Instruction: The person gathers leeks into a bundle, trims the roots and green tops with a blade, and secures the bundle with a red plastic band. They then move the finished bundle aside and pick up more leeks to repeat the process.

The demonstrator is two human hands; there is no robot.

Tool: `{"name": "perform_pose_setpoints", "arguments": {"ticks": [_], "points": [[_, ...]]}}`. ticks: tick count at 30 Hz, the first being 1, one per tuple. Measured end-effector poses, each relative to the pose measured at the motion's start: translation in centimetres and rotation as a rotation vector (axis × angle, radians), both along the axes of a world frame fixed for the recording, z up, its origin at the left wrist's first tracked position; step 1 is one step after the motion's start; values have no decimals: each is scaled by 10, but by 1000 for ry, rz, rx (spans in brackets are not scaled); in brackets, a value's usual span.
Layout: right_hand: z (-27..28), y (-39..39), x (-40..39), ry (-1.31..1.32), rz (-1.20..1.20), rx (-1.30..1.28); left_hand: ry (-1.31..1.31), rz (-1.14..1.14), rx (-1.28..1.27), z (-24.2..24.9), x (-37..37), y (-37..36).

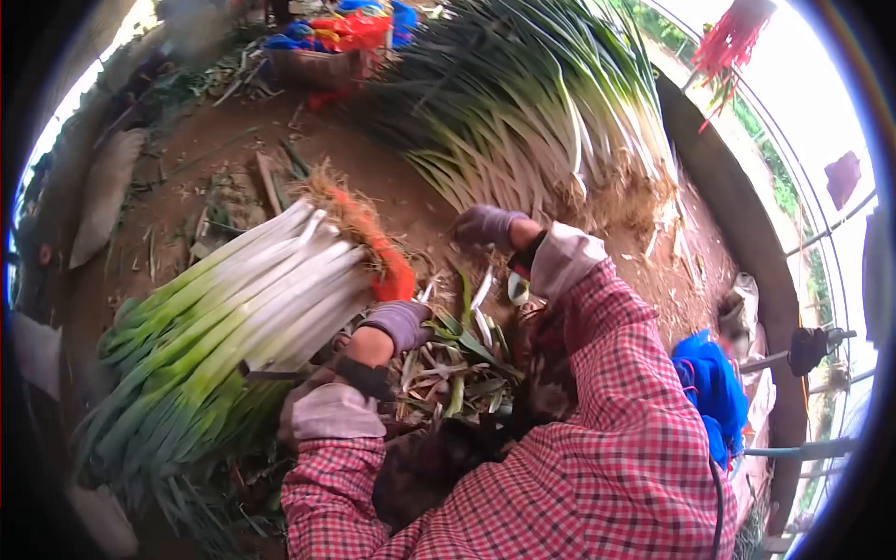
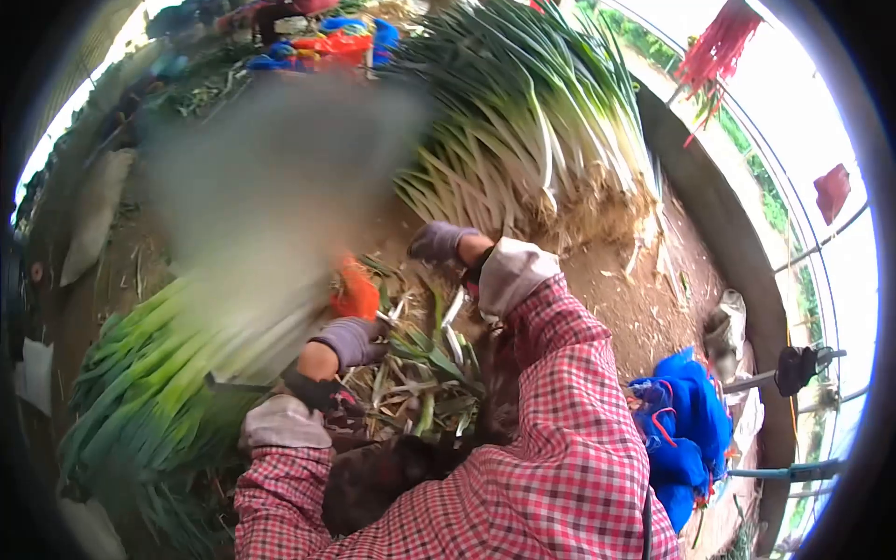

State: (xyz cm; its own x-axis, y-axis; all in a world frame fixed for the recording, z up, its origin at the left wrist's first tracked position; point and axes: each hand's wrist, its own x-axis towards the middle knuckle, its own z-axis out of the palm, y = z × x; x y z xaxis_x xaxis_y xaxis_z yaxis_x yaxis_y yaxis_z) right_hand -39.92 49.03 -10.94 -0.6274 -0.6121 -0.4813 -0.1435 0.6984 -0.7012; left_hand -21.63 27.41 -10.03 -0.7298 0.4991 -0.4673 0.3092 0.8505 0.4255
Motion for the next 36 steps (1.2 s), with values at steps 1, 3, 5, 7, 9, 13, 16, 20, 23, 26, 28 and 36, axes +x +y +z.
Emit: {"name": "perform_pose_setpoints", "arguments": {"ticks": [1, 3, 5, 7, 9, 13, 16, 20, 23, 26, 28, 36], "points": [[-7, 17, -16, 50, -7, -25, -25, -4, -31, 12, -2, 5], [-18, 50, -37, -24, -154, -75, -14, -16, -49, 3, -4, 9], [-30, 78, -54, -230, -467, -137, -40, -19, -72, -1, -10, 17], [-79, 111, -81, -472, -734, -308, -28, -16, -51, -6, -14, 21], [-115, 129, -100, -339, -710, -139, -67, -23, -101, -2, -17, 25], [-156, 158, -127, 113, -853, -104, -151, -37, -101, -11, -25, 26], [-126, 151, -135, 509, -893, -36, -180, -23, -116, -14, -30, 25], [-105, 155, -173, 814, -802, 88, -174, 0, -78, -29, -32, 19], [-90, 161, -209, 888, -724, 166, -212, -32, -140, -23, -39, 20], [-87, 166, -232, 795, -779, 433, -252, -39, -146, -28, -43, 21], [-114, 181, -249, 721, -816, 522, -276, -30, -132, -29, -46, 23], [-128, 184, -234, 740, -433, 601, -270, -40, -127, -27, -51, 29]]}}
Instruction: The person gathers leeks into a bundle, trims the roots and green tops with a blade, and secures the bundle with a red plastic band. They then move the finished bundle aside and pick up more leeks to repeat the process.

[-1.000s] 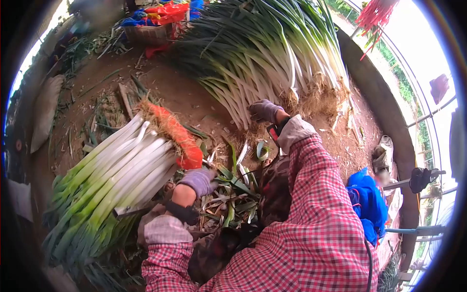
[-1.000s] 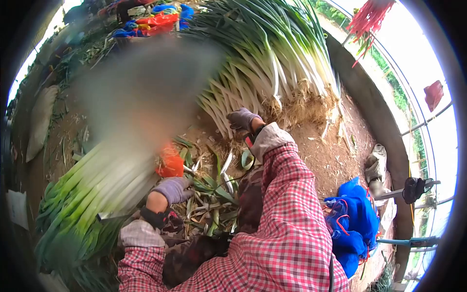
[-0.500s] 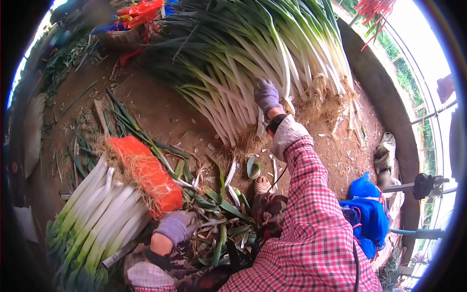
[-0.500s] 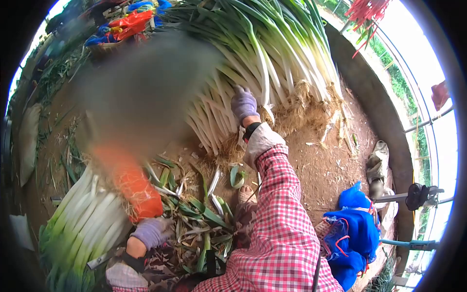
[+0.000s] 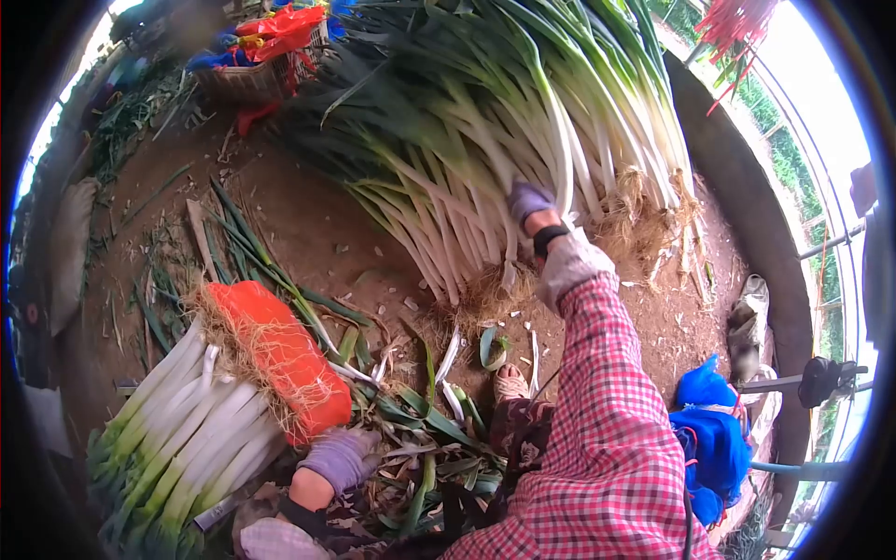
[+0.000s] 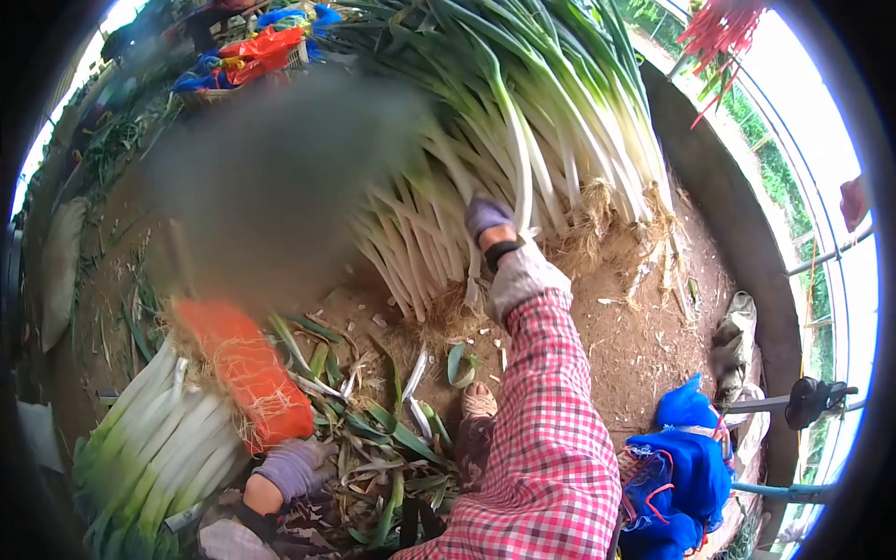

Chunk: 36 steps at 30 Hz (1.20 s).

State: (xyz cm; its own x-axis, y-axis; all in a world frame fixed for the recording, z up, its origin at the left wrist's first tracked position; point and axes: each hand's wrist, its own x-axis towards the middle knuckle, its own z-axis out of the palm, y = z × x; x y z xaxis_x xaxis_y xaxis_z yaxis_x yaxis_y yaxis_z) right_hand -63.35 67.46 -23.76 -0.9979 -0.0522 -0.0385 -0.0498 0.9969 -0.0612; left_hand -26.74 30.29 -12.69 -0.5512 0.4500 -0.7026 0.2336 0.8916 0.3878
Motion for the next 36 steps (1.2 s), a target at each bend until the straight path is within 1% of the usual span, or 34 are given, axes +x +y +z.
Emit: {"name": "perform_pose_setpoints", "arguments": {"ticks": [2, 5, 8, 9, 10, 11, 12, 13, 15, 16, 17, 18, 19, 20, 21, 22, 23, 24, 25, 26, 27, 28, 29, 30, 31, 32, 34, 35, 36], "points": [[11, -24, 50, -211, -23, -334, 33, 3, 16, 0, 5, 1], [29, -47, 99, -249, 41, -488, 102, 11, 27, 4, 7, 3], [65, -62, 129, -409, 18, -898, 154, 18, 9, 21, 5, 7], [88, -67, 138, -489, -49, -998, 145, -10, -18, 24, 1, 9], [120, -71, 151, -518, -42, -1054, 219, 36, -24, 23, -3, 11], [140, -75, 163, -546, -21, -1212, 285, 81, -32, 22, -4, 11], [184, -81, 186, -606, -27, -1280, 352, 131, -43, 25, -4, 11], [205, -85, 201, -679, -49, -1326, 451, 170, -4, 35, -8, 12], [230, -91, 238, -798, -65, -1427, 636, 265, 73, 53, -9, 14], [253, -99, 264, -840, -58, -1481, 776, 270, 169, 54, -9, 12], [279, -100, 295, -753, 44, -1431, 916, 276, 265, 48, -11, 9], [279, -99, 311, -754, 83, -1426, 1056, 286, 354, 48, -12, 6], [279, -99, 328, -754, 123, -1421, 1103, 272, 418, 57, -10, 9], [304, -106, 357, -866, -80, -1435, 1147, 268, 469, 66, -7, 14], [309, -105, 377, -838, 48, -1380, 1239, 175, 387, 53, -12, 16], [314, -102, 393, -828, 196, -1313, 1267, 204, 537, 64, -7, 19], [323, -101, 412, -907, 223, -1327, 1293, 222, 686, 75, -1, 23], [333, -99, 429, -1001, 251, -1323, 1317, 187, 626, 59, -4, 18], [338, -100, 444, -1029, 142, -1342, 1342, 152, 568, 43, -7, 13], [342, -100, 456, -1047, 21, -1348, 1275, 210, 583, 49, 0, 8], [352, -102, 461, -1062, 68, -1286, 1273, 217, 475, 22, -9, 3], [355, -101, 463, -1060, 108, -1240, 1372, 228, 548, 35, -1, 1], [347, -91, 455, -1054, 145, -1177, 1223, 262, 451, 47, -1, -2], [338, -86, 448, -1030, 184, -1131, 1299, 235, 424, 51, 0, -6], [344, -91, 451, -1067, 123, -1150, 1344, 239, 396, 51, 1, -9], [343, -91, 448, -1096, 175, -1168, 1392, 231, 368, 53, 1, -13], [340, -94, 448, -1104, 202, -1152, 1533, 195, 322, 43, -1, -25], [344, -103, 451, -1149, 197, -1172, 1572, 231, 394, 26, -13, -30], [347, -106, 455, -1198, 202, -1187, 1596, 255, 463, 23, -13, -32]]}}
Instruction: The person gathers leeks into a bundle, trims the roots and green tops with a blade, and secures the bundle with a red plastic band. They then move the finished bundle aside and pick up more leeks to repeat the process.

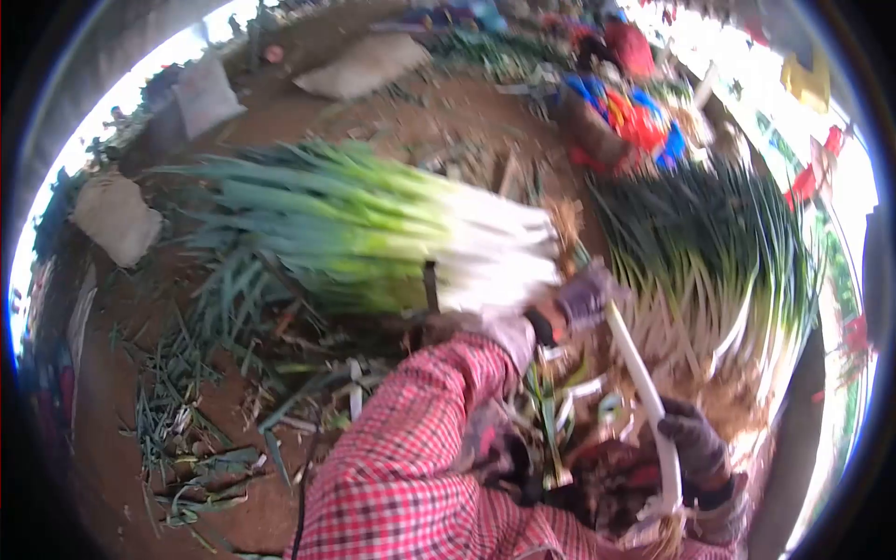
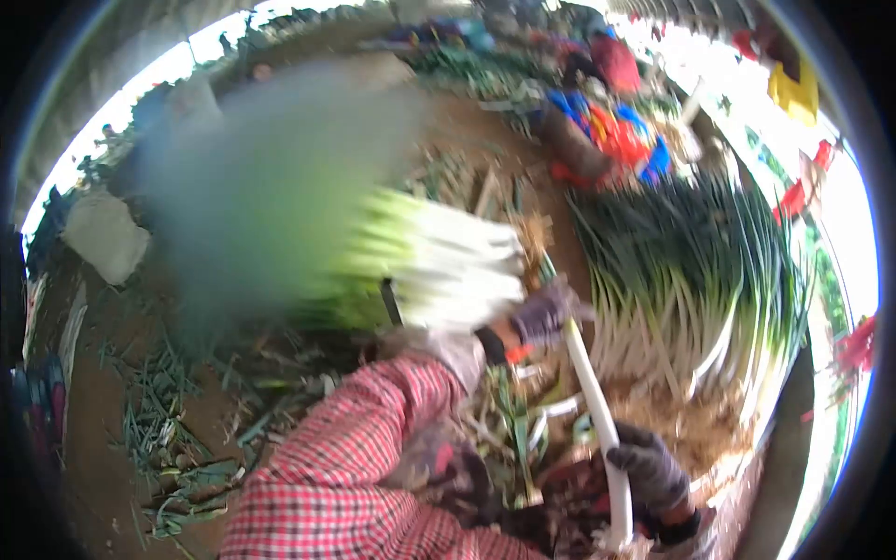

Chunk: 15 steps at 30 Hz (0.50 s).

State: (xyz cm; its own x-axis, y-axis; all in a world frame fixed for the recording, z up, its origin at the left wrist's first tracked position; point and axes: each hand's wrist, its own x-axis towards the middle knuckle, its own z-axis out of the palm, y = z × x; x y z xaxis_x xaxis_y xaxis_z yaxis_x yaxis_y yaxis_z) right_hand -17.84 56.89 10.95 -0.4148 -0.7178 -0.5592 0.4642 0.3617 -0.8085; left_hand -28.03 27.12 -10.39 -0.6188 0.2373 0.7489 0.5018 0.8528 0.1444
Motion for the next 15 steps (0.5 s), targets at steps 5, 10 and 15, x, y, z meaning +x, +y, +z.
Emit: {"name": "perform_pose_setpoints", "arguments": {"ticks": [5, 10, 15], "points": [[-11, -24, 8, 148, 72, -5, -36, -111, 229, 15, 27, -6], [-1, -52, 23, 331, 416, -118, 64, -161, 299, 38, 42, -9], [6, -53, 30, 291, 539, -184, 140, -87, 251, 65, 51, -17]]}}
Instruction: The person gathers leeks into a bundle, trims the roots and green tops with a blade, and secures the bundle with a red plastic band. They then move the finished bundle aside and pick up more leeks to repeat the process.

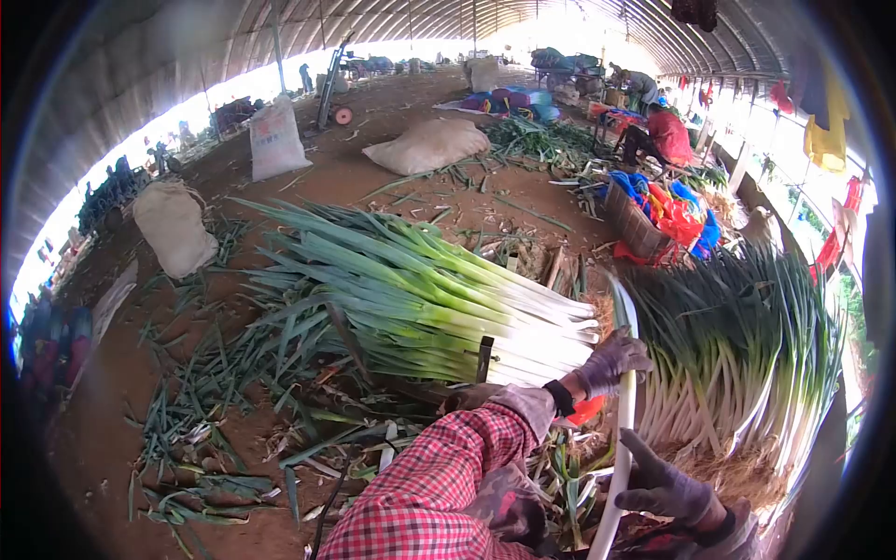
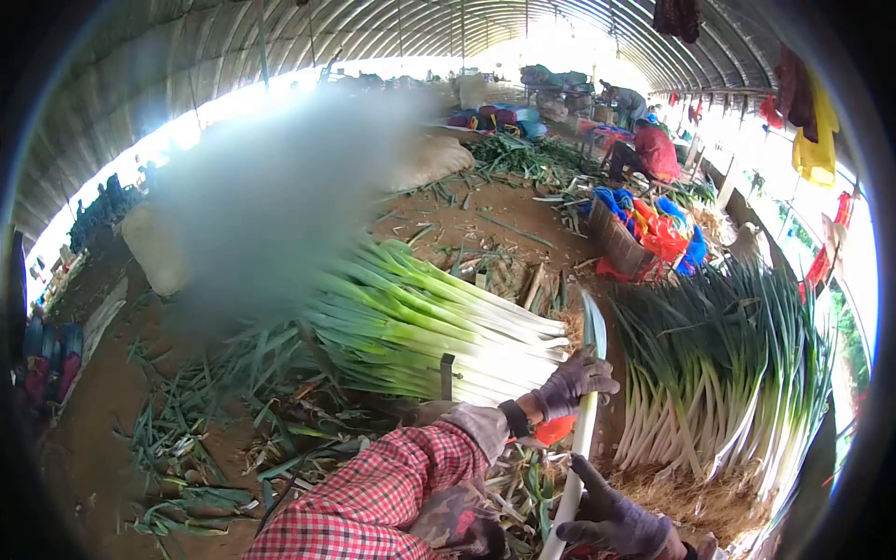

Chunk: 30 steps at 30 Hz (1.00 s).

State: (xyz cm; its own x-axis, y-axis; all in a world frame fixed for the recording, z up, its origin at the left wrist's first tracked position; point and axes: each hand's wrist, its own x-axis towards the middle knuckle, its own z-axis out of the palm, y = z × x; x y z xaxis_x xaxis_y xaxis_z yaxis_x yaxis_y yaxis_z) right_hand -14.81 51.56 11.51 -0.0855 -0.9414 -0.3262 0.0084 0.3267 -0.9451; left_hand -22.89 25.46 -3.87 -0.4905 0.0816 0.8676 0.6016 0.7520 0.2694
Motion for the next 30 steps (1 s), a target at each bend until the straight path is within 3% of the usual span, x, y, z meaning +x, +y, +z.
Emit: {"name": "perform_pose_setpoints", "arguments": {"ticks": [3, 4, 11, 16, 19, 20, 22, 24, 26, 28, 30], "points": [[-1, 6, -20, -198, -22, -54, 89, 64, 4, 15, 8, -10], [-12, 19, -34, -195, -142, -92, 117, 85, 22, 20, 11, -14], [46, 24, -111, 192, -408, -226, 252, 369, 33, 48, 24, -39], [99, 2, -105, 380, -436, -373, 225, 450, 73, 61, 35, -41], [141, -19, -49, 554, -475, -329, 214, 475, 94, 64, 42, -43], [145, -19, -45, 481, -349, -375, 229, 488, 93, 65, 46, -45], [139, -20, -16, 665, -322, -332, 248, 512, 98, 67, 55, -48], [141, -24, 27, 1076, -189, -253, 249, 528, 102, 66, 66, -52], [112, -29, 46, 1262, -41, -412, 291, 521, 106, 64, 73, -61], [77, -30, 48, 1259, -12, -288, 282, 556, 87, 72, 90, -66], [8, -29, 33, 811, -54, -264, 340, 576, -15, 85, 109, -86]]}}
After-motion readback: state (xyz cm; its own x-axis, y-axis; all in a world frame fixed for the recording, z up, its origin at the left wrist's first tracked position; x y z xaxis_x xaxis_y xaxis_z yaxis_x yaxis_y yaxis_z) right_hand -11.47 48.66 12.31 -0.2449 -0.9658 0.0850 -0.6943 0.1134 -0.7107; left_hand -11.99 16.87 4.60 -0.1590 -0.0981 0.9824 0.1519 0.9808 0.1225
